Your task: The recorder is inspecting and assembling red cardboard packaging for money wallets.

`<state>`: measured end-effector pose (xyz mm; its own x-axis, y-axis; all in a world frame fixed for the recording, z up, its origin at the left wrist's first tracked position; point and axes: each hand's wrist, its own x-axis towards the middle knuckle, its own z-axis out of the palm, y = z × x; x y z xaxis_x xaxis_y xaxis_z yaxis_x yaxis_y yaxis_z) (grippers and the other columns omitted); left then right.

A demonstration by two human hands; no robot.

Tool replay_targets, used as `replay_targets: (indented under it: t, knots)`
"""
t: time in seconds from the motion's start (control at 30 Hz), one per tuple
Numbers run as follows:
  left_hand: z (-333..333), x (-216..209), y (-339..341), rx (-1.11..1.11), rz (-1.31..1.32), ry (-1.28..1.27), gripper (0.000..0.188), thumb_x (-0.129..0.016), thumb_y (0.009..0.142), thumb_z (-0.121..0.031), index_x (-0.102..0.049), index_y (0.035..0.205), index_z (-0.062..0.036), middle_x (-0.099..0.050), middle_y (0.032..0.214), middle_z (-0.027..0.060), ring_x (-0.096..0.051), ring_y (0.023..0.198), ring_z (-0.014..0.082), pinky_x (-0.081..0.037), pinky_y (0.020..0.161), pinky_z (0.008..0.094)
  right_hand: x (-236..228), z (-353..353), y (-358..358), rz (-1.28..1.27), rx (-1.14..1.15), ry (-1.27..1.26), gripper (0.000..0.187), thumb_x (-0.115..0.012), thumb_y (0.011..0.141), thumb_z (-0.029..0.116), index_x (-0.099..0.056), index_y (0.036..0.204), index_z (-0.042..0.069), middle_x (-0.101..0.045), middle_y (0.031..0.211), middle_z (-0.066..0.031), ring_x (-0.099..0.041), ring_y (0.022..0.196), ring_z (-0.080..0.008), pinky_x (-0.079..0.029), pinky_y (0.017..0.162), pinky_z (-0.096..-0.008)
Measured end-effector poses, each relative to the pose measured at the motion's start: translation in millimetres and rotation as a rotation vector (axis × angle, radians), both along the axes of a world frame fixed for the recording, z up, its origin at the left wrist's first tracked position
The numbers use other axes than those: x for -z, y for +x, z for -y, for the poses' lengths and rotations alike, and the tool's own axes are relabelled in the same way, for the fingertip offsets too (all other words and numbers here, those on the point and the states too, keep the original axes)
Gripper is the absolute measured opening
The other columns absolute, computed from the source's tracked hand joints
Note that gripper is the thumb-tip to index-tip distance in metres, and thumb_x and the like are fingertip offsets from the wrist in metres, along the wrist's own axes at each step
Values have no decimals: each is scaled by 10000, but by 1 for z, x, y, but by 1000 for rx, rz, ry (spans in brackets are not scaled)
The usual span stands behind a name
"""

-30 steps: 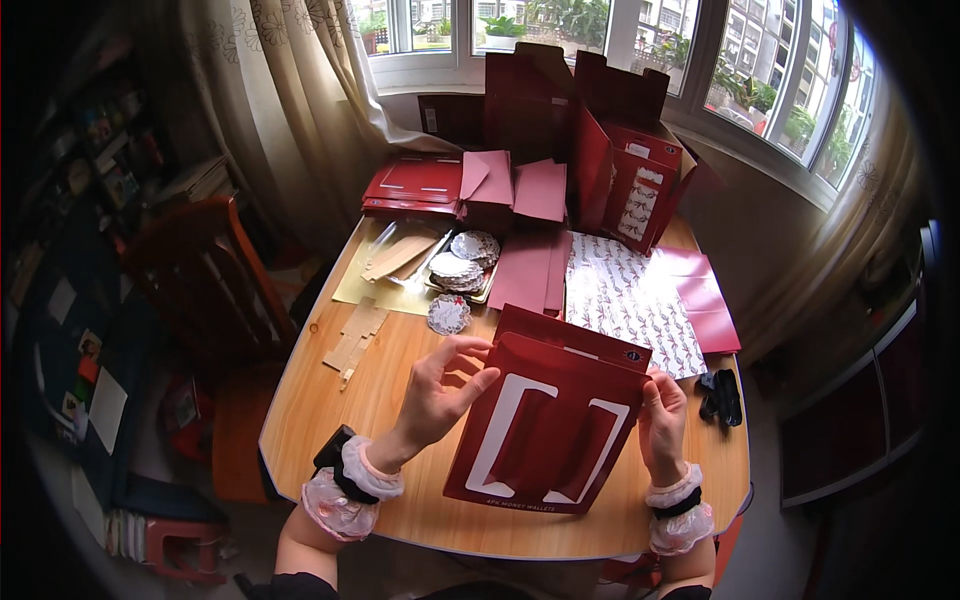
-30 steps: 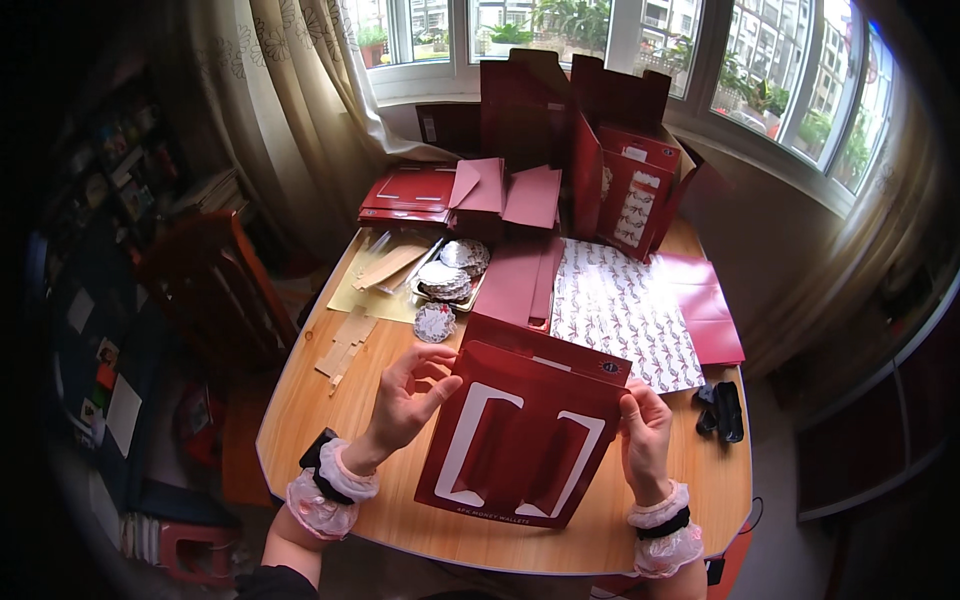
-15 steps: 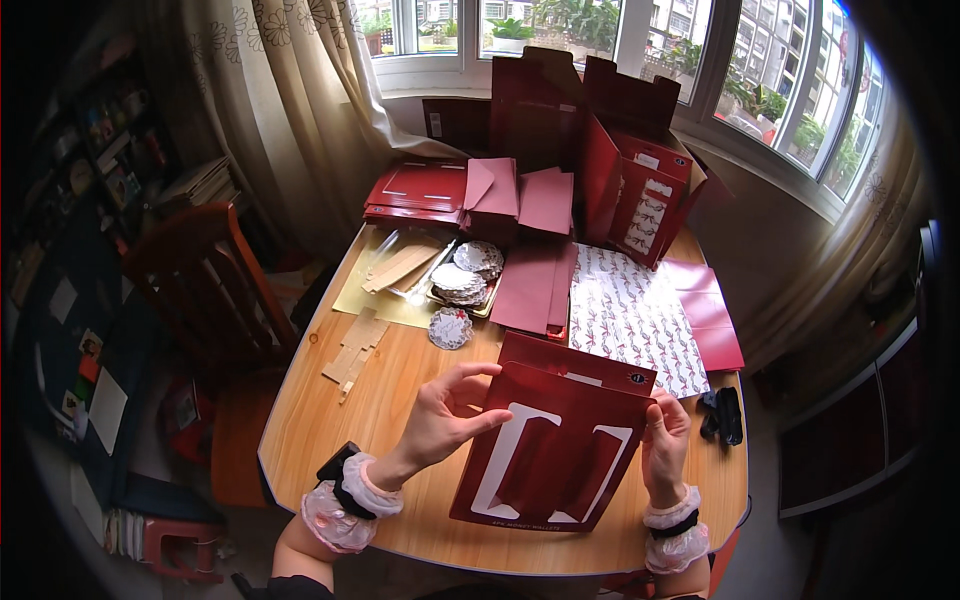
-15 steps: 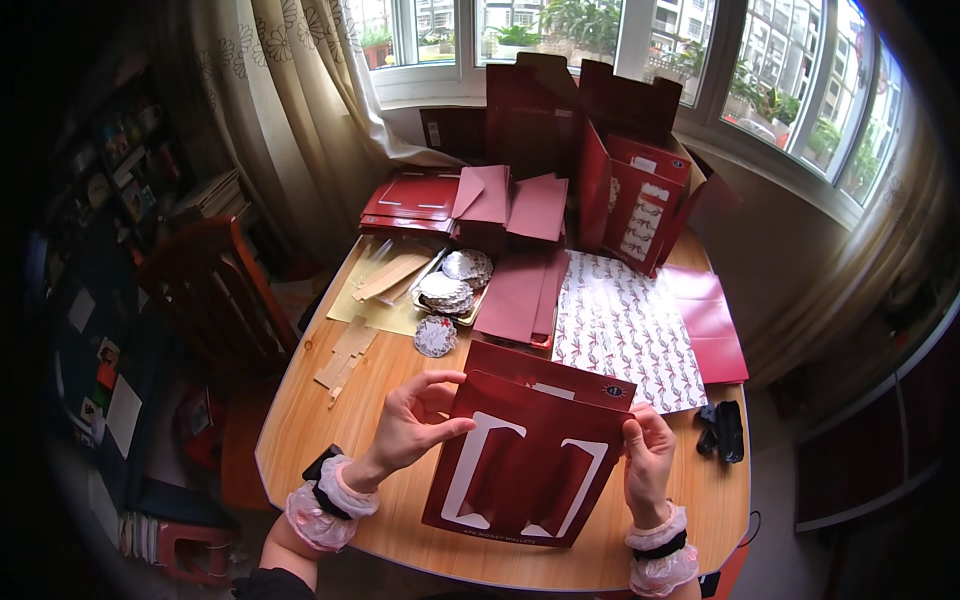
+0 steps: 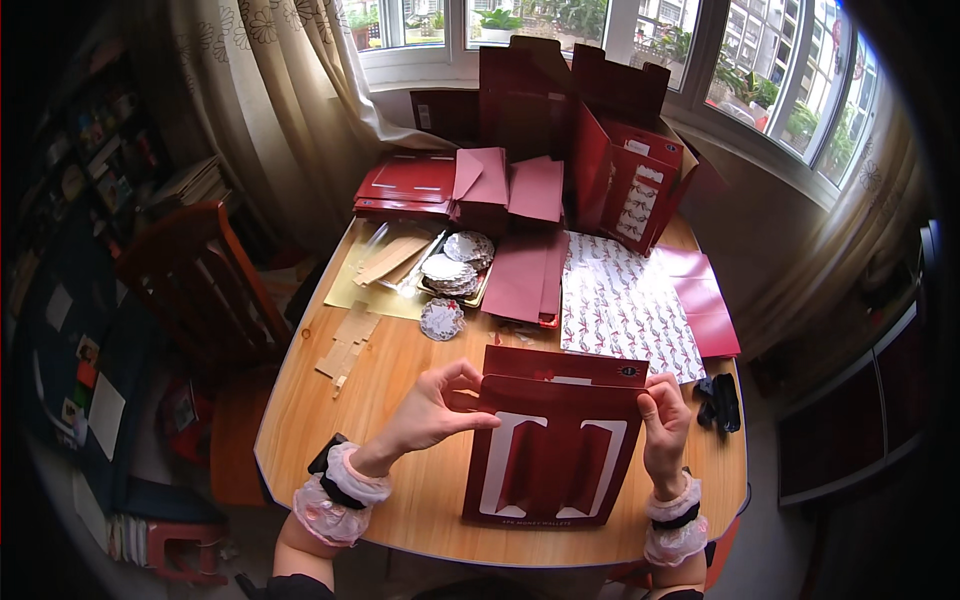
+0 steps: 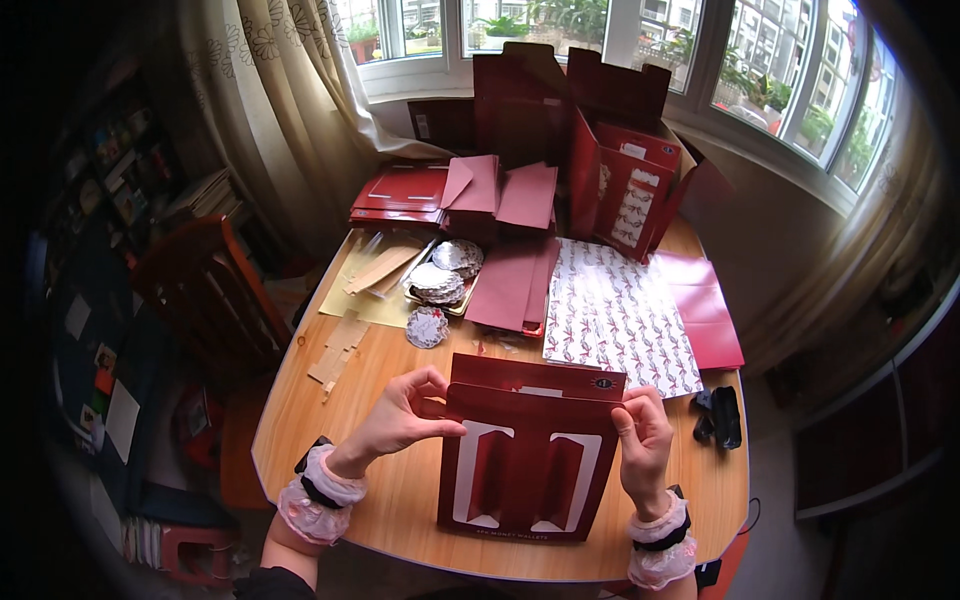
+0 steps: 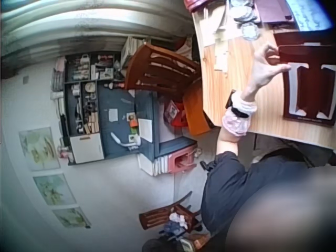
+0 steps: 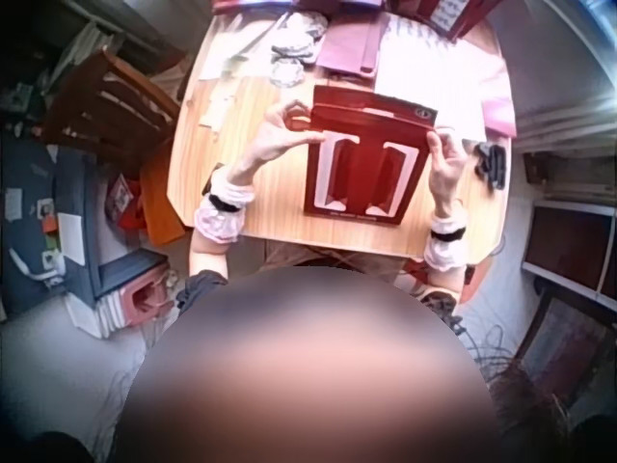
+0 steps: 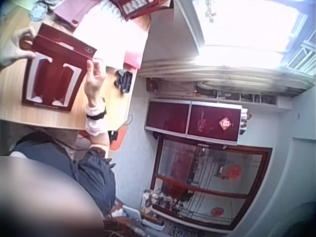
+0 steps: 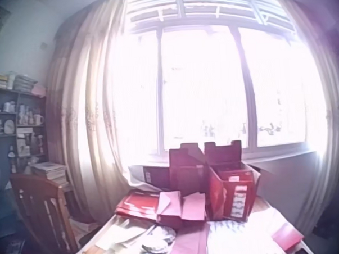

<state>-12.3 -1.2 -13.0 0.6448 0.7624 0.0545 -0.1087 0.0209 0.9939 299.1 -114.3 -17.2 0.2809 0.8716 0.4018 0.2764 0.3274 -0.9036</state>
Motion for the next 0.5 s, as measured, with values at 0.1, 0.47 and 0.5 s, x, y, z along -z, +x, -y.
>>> replay_targets:
  t: [0.1, 0.47, 0.5]
  knots:
    - [0, 3, -2, 13, -16, -45, 319, -850, 799, -69, -599, 994, -40, -672, 1042, 69, -676, 971, 137, -565, 789, 263, -1, 0, -3, 69, 14, -3, 235, -613, 1000, 122, -507, 825, 6, -470, 986, -44, -442, 854, -107, -374, 753, -225]
    - [-2, 4, -6, -109, -387, 211, 379, -937, 695, -288, -699, 828, -24, -527, 943, 14, -447, 685, 67, -420, 594, 247, 8, -2, -3, 123, 12, -122, 220, -615, 982, 82, -504, 814, -7, -460, 945, -55, -448, 836, -133, -382, 759, -239]
    - [-3, 8, -6, -122, -386, 204, 384, -936, 696, -291, -700, 824, -17, -521, 920, 14, -440, 670, 67, -412, 590, 239, 13, -4, -5, 49, 9, -125, 208, -619, 978, 75, -519, 818, -13, -477, 944, -57, -464, 842, -135, -390, 773, -240]
